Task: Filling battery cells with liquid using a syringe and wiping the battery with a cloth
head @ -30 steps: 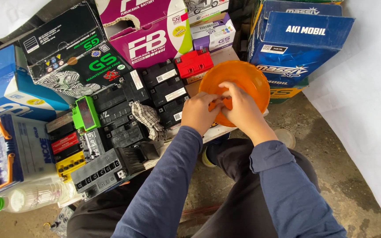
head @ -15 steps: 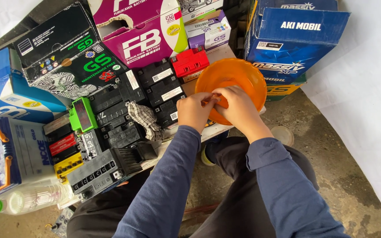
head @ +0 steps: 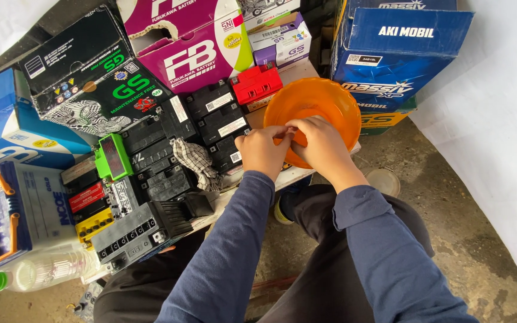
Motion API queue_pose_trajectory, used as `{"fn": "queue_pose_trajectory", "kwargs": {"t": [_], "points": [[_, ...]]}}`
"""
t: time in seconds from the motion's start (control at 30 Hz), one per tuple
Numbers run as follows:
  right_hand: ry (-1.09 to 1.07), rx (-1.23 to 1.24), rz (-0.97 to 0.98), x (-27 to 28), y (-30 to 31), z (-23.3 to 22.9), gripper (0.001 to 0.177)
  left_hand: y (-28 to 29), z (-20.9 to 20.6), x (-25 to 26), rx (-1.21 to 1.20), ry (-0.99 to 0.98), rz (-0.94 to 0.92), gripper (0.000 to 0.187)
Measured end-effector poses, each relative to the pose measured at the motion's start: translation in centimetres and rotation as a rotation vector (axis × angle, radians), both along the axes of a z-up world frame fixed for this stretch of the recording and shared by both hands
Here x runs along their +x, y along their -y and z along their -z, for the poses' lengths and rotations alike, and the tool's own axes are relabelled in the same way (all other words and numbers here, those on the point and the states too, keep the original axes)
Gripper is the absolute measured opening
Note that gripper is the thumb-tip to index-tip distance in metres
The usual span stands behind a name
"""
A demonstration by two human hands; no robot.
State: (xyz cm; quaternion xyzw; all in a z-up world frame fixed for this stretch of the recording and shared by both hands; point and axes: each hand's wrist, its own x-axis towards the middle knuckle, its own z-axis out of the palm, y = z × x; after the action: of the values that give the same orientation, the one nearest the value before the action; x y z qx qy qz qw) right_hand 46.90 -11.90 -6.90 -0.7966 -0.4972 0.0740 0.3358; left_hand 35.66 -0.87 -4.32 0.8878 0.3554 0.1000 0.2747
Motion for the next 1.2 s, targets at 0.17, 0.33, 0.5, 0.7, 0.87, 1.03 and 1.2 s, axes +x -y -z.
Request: {"fn": "queue_pose_trajectory", "kwargs": {"t": [0.17,0.33,0.5,0.7,0.87,1.03,1.2], "points": [[0.037,0.021,-0.021,0.2,-0.1,0.4,0.038,0.2,0.4,-0.1,0.000,0.063,-0.002,0.023],[0.116,0.032,-0.015,0.5,-0.1,1.6,0.035,0.3,0.8,-0.3,0.017,0.053,-0.012,0.021],[0.208,0.017,0.017,0.7,-0.3,3.0,0.031,0.3,2.2,-0.3,0.027,0.052,-0.038,0.022],[0.284,-0.030,0.057,0.6,-0.4,4.1,0.029,0.4,2.7,-0.4,0.045,0.074,-0.064,0.021],[0.297,-0.006,0.067,0.3,-0.2,2.9,0.026,0.6,2.8,-0.5,0.052,0.107,-0.086,0.019],[0.314,0.002,0.074,0.0,0.0,2.3,0.025,0.7,2.8,-0.7,0.071,0.124,-0.092,0.018],[0.347,-0.017,0.078,-0.2,0.0,2.6,0.027,0.7,3.4,-0.7,0.073,0.124,-0.108,0.019]]}}
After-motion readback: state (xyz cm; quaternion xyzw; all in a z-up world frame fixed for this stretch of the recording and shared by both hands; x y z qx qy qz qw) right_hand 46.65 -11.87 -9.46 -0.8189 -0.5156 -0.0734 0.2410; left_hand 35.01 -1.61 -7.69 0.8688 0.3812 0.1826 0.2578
